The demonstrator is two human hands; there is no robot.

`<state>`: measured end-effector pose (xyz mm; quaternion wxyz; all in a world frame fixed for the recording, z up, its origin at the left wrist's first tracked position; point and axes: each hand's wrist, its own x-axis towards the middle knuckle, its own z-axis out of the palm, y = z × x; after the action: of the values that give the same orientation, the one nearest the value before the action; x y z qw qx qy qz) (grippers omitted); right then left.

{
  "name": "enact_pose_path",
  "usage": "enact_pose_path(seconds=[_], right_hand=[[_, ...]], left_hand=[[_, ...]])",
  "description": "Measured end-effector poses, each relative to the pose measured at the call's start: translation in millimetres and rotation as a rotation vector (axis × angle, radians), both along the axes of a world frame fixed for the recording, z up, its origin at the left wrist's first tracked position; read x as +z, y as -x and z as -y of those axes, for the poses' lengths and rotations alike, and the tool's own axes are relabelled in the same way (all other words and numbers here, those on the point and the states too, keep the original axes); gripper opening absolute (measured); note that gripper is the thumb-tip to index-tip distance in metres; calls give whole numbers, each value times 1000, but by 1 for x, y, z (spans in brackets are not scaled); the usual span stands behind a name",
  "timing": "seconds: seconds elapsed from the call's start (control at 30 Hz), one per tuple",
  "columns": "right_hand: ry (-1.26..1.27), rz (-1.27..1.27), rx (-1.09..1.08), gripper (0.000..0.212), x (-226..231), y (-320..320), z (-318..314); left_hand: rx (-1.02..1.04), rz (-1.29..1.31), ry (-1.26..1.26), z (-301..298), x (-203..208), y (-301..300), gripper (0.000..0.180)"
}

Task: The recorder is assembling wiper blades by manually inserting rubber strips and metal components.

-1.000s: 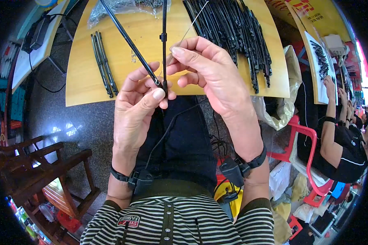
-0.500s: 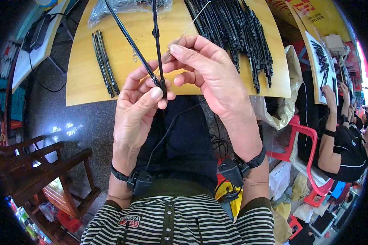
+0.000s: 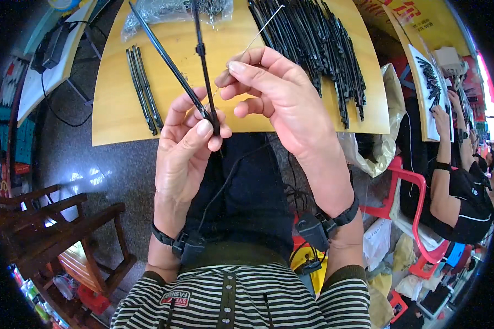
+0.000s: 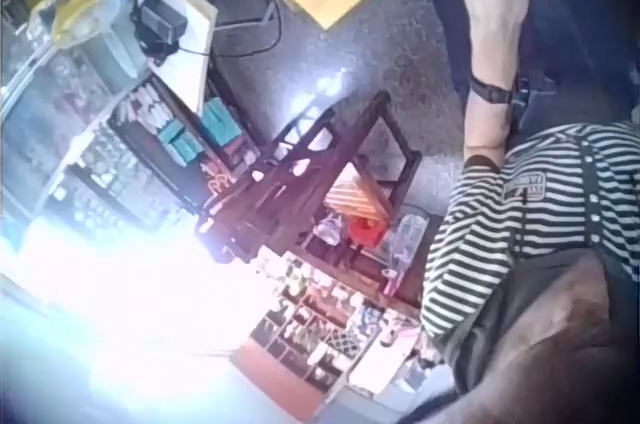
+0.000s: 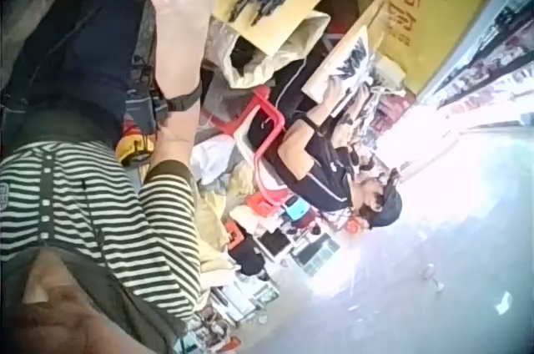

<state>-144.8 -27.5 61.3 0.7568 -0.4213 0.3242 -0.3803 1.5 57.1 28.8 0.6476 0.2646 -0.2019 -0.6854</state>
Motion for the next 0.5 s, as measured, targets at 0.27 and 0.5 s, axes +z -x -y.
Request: enact_pose_path(seconds=[0.27, 0.5], right_hand=[[155, -194, 13, 16, 15, -2, -1], [217, -268, -12, 28, 26, -4, -11]], left_hand=[[21, 147, -89, -1, 0, -1, 19], [83, 340, -128, -3, 1, 3, 13]])
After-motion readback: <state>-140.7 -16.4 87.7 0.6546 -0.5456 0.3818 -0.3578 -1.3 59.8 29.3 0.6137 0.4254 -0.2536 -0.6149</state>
